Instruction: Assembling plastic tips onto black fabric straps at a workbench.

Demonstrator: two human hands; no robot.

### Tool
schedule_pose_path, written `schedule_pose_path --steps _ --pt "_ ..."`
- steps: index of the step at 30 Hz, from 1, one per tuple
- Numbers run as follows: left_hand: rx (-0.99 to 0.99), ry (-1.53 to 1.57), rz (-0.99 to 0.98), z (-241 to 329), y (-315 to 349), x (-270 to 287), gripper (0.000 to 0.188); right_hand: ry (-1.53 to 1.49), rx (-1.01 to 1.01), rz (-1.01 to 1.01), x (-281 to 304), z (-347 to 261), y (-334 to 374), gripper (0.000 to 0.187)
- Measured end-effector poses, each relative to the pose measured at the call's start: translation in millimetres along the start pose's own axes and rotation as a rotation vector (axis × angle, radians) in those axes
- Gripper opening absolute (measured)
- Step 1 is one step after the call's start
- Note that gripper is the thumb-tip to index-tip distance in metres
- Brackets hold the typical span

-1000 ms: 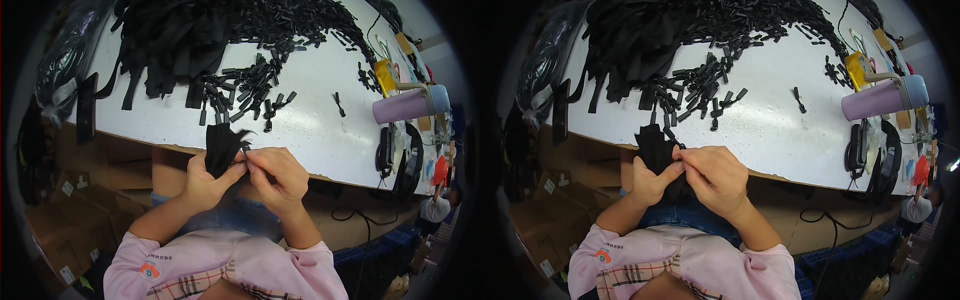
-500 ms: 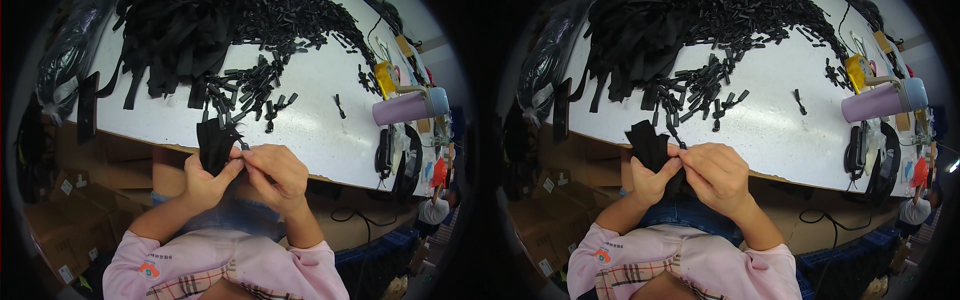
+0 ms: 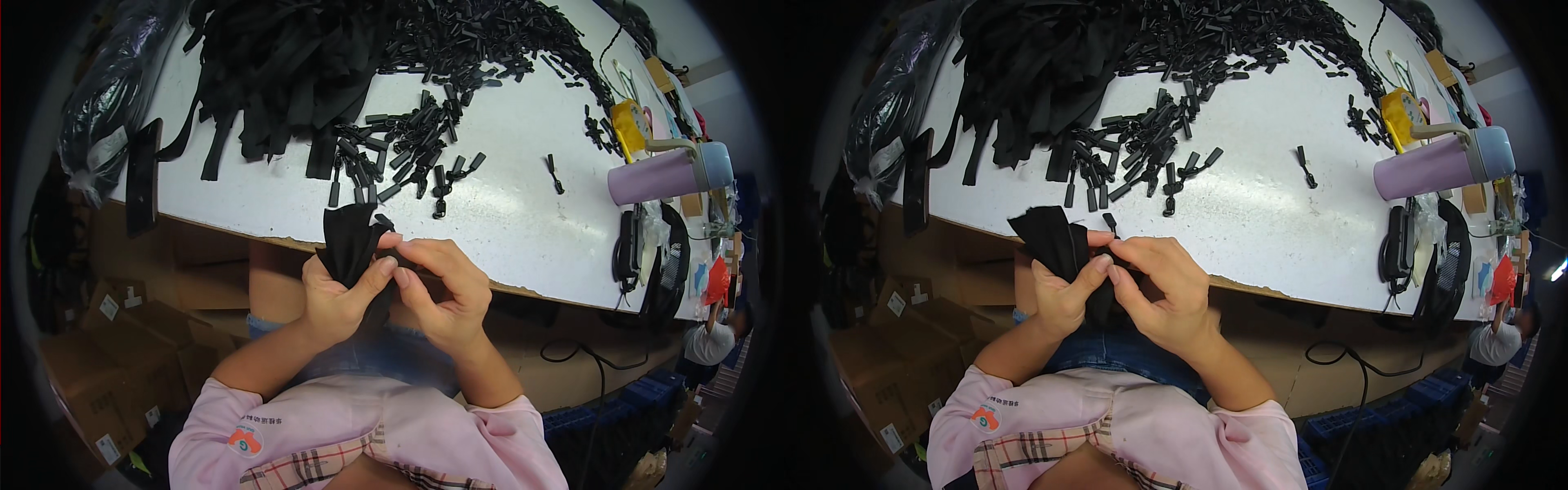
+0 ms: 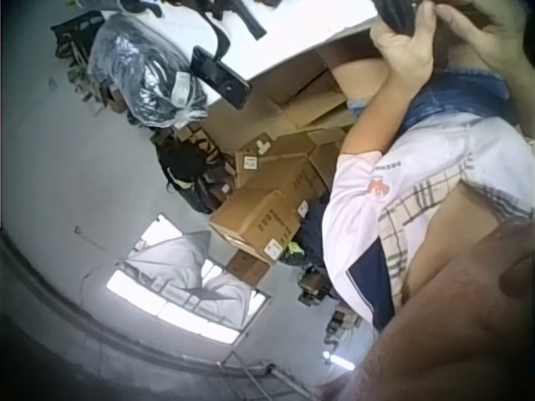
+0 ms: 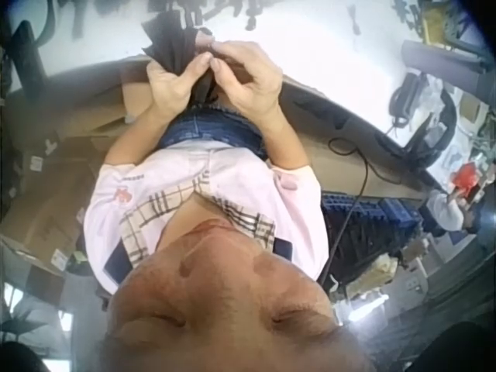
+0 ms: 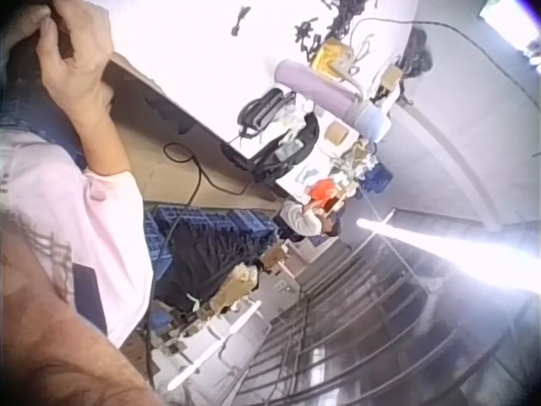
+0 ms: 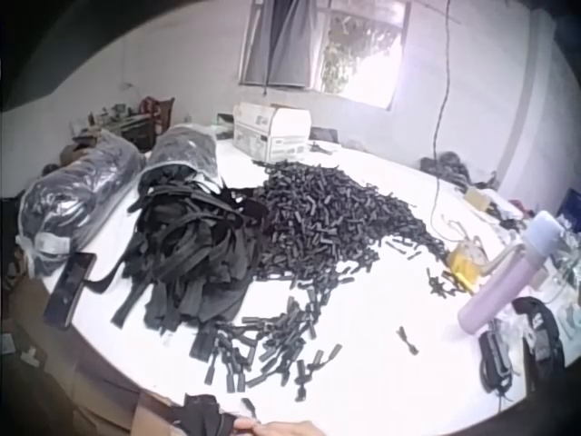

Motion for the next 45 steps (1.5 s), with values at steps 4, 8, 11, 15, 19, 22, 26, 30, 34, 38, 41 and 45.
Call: schedule_pose_path --steps 4,8,11,15,19,22,26,30,34,38,41,45 --pt "0.054 0.031 0.0 1.0 2.8 0.1 0.019 -0.204 -0.236 0.089 -2.9 2.0 8.2 0.012" --pt "-0.054 -0.029 0.023 7.1 1.9 -0.6 0.016 -0.164 -0.133 0.064 -4.2 1.9 5.7 0.008" --pt "-0.03 -0.018 -0.015 9.2 0.3 0.1 0.015 -0.244 -0.163 0.033 -3.5 4.3 3.8 0.007" --pt "0.104 0.145 -0.111 15.4 -2.8 -0.8 0.016 -0.678 -0.533 -0.097 -0.7 14.4 3.3 0.005" --pt "0.114 0.133 -0.176 12.9 -1.3 -0.6 0.016 -0.741 -0.766 -0.359 4.8 15.2 -1.0 0.007" --pt "0.168 0.129 -0.213 11.4 -0.9 1.6 0.015 -0.779 -0.835 -0.374 5.6 17.8 -0.9 0.008" --pt "0.215 0.082 -0.183 10.0 -3.5 1.7 0.016 -0.74 -0.785 -0.194 -2.2 14.5 4.7 0.008" --pt "0.184 0.042 -0.12 9.6 -0.2 -0.6 0.017 -0.486 -0.501 -0.153 -1.2 14.1 5.7 0.008" --pt "0.136 0.027 -0.112 9.4 1.4 -0.2 0.016 -0.433 -0.415 -0.249 -0.7 15.4 6.0 0.009" --pt "0.18 -0.01 -0.197 12.4 -0.3 2.8 0.014 -0.483 -0.442 -0.27 0.5 14.9 5.2 0.01" --pt "0.08 0.025 -0.213 14.8 -1.4 2.7 0.014 -0.534 -0.505 -0.283 0.2 14.5 5.9 0.011" --pt "-0.336 -0.391 -0.308 24.8 -3.9 3.1 0.021 -0.742 -0.626 -0.235 1.7 17.4 11.5 0.011"
Point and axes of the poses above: each hand's wrist, its own y-axis away from the middle knuckle, its own x-axis out of the back of the hand, z = x × y, the point moved 4 cm from there along -y, towards the middle knuckle, and after that the axes turned 4 degrees about -y, right-handed, at the moved point
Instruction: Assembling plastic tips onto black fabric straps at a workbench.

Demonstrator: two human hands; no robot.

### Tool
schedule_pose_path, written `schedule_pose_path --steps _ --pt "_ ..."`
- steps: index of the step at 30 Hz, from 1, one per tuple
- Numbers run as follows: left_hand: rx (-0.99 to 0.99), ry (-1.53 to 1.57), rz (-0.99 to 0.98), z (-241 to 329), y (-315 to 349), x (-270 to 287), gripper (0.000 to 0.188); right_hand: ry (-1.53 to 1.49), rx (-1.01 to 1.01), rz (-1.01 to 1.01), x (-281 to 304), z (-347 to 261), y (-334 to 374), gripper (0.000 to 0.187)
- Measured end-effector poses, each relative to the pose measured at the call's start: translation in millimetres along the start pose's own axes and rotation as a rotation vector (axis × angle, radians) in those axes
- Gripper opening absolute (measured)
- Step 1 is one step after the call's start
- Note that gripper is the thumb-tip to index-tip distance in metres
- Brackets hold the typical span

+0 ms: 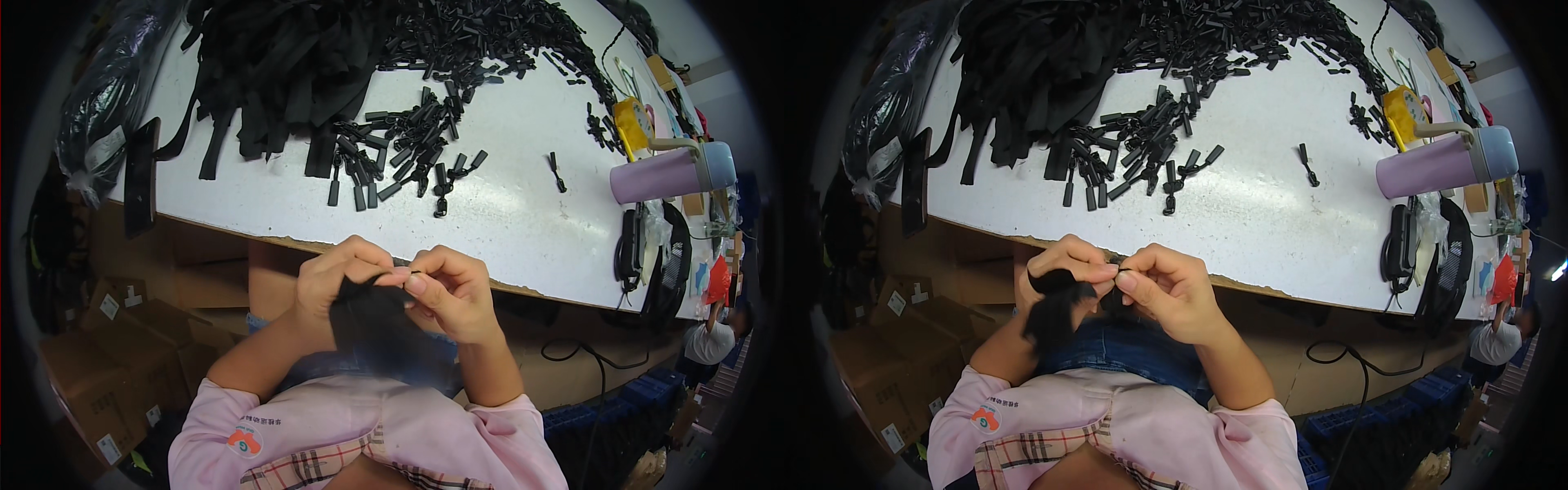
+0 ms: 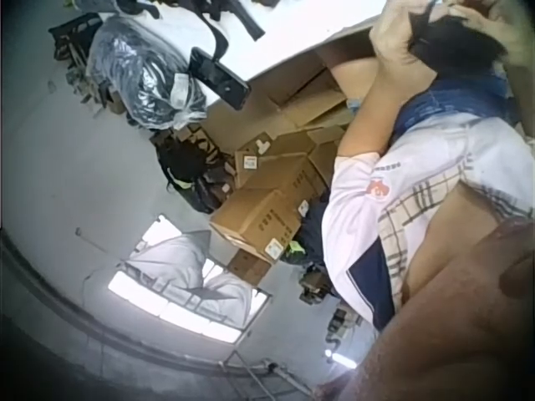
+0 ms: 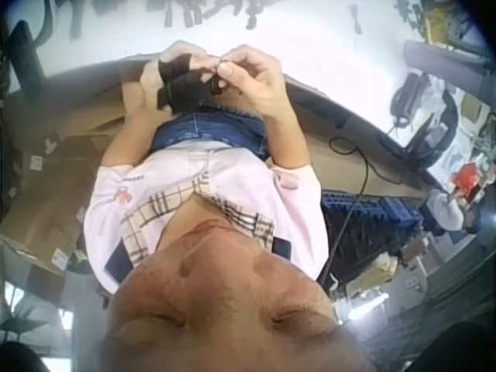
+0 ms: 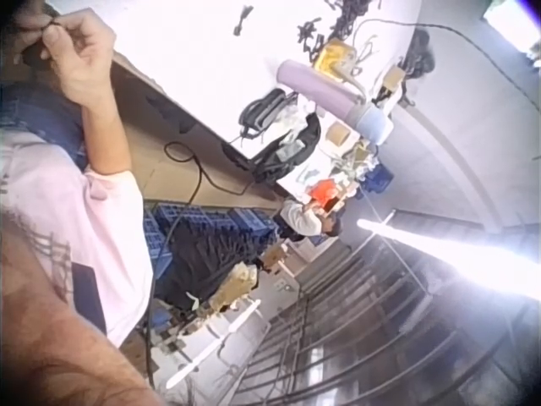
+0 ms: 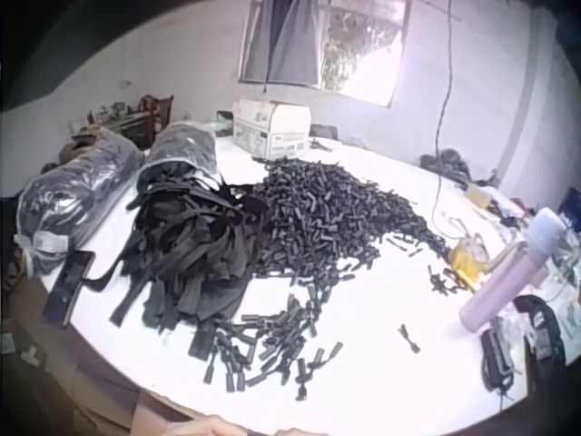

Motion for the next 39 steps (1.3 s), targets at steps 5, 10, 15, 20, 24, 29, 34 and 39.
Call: schedule_pose_path --steps 5,10,15,20,24,29,34,39 --pt "-0.08 -0.041 0.01 3.4 0.6 0.0 0.026 0.131 0.086 -0.01 0.0 1.3 3.9 0.01" --pt "0.204 0.391 -0.054 -6.4 -0.3 -0.9 0.018 0.662 0.507 0.001 -5.9 -15.9 5.1 0.005" --pt "0.413 0.417 0.089 -4.6 7.5 -5.6 0.006 0.899 0.714 0.003 -16.7 -28.0 6.1 0.01" --pt "0.152 0.183 0.083 -2.0 6.4 -9.4 0.006 0.774 0.506 0.028 -13.4 -31.2 2.3 0.015" --pt "0.333 0.445 0.146 -8.6 8.4 -7.7 0.01 0.969 0.426 -0.217 -18.5 -23.8 -1.0 0.013" --pt "0.6 0.544 0.034 -19.4 10.7 -5.3 0.018 0.805 0.496 0.073 -19.9 -27.9 3.2 0.026" --pt "0.318 0.377 0.008 -15.8 11.6 -10.5 0.02 0.83 0.655 0.143 -19.5 -42.3 -2.2 0.023" --pt "0.55 0.733 -0.052 -23.7 16.5 -15.2 0.017 0.747 0.629 0.052 -18.4 -33.1 -0.4 0.016"
Point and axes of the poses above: each hand's wrist, its own y-axis away from the middle knuckle, its own x-axis out of the back of the hand, z = x × y, the point moved 4 cm from there along -y, towards the middle knuckle, and after that the axes turned 4 degrees about -y, right-handed, at the moved point
